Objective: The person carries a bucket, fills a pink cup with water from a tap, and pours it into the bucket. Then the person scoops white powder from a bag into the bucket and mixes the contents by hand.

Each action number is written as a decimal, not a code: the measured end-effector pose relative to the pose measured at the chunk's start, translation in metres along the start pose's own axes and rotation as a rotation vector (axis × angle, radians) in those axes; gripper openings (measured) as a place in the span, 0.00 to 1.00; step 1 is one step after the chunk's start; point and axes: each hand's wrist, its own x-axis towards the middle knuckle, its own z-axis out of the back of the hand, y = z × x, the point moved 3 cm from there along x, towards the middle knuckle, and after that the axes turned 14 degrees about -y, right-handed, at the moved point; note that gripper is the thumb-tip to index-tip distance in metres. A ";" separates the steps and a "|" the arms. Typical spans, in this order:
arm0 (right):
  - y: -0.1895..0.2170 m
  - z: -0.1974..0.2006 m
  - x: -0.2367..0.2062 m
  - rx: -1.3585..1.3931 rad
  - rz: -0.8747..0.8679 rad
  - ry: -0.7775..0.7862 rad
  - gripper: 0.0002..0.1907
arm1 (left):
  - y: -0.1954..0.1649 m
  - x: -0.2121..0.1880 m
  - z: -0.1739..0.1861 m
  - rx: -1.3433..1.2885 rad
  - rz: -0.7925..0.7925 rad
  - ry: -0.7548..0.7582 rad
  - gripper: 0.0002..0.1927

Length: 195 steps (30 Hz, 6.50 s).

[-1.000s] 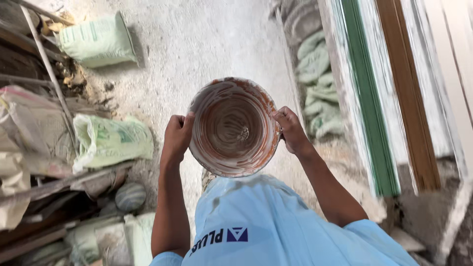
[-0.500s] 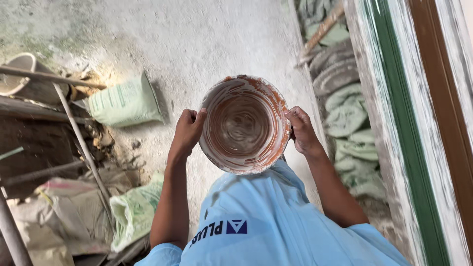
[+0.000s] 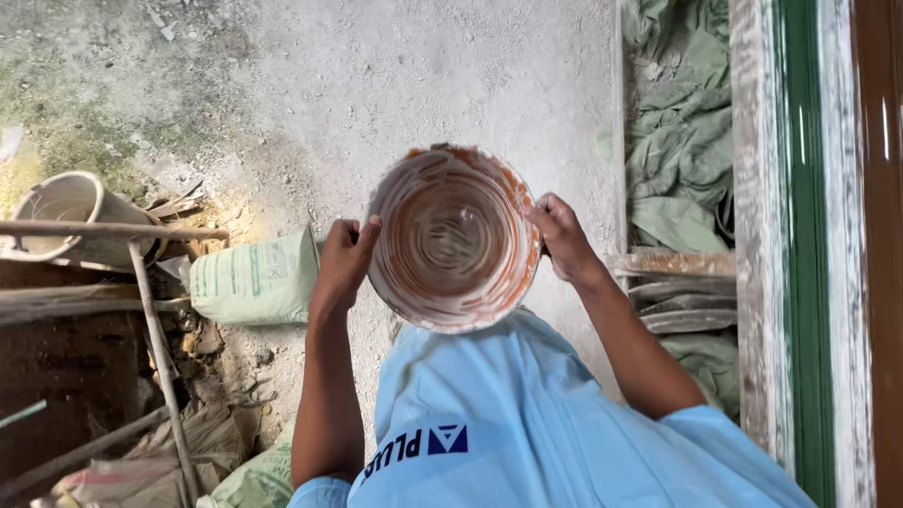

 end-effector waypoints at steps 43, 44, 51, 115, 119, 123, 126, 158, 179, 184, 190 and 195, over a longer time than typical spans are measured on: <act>0.167 -0.211 0.953 0.298 0.076 -0.773 0.08 | -0.422 1.090 -0.504 0.218 -0.147 0.844 0.18; 0.151 -0.220 0.959 0.384 0.157 -0.774 0.07 | -0.413 1.106 -0.517 0.209 -0.074 0.934 0.17; 0.038 -0.225 1.022 0.409 -0.364 -1.201 0.12 | -0.306 1.172 -0.664 0.617 -0.459 1.113 0.18; -0.139 -0.127 1.674 -1.466 -0.045 -0.533 0.21 | -0.210 1.407 -0.949 0.499 -1.280 1.041 0.13; -0.151 -0.139 1.690 -1.424 0.004 -0.576 0.21 | -0.220 1.412 -0.947 0.474 -1.274 1.022 0.14; -0.166 -0.163 1.691 -1.389 -0.010 -0.481 0.21 | -0.223 1.419 -0.944 0.505 -1.244 1.004 0.15; -0.179 -0.176 1.678 -1.352 -0.071 -0.323 0.22 | -0.223 1.425 -0.940 0.544 -1.214 0.980 0.15; -0.117 -0.131 1.636 -1.372 0.063 -0.417 0.23 | -0.220 1.410 -0.926 0.544 -1.141 1.100 0.37; -0.196 -0.192 1.571 -0.672 -0.042 -0.246 0.24 | -0.220 1.380 -0.938 0.426 -1.313 1.003 0.25; -0.161 -0.199 1.575 -0.858 0.336 -0.462 0.21 | -0.214 1.373 -0.938 0.613 -1.351 0.881 0.26; -0.140 -0.198 1.564 -0.979 0.631 -0.605 0.19 | -0.208 1.361 -0.943 0.379 -1.719 0.626 0.27; -0.131 -0.175 1.515 -1.046 0.759 -0.612 0.16 | -0.205 1.351 -0.963 0.498 -1.778 0.667 0.26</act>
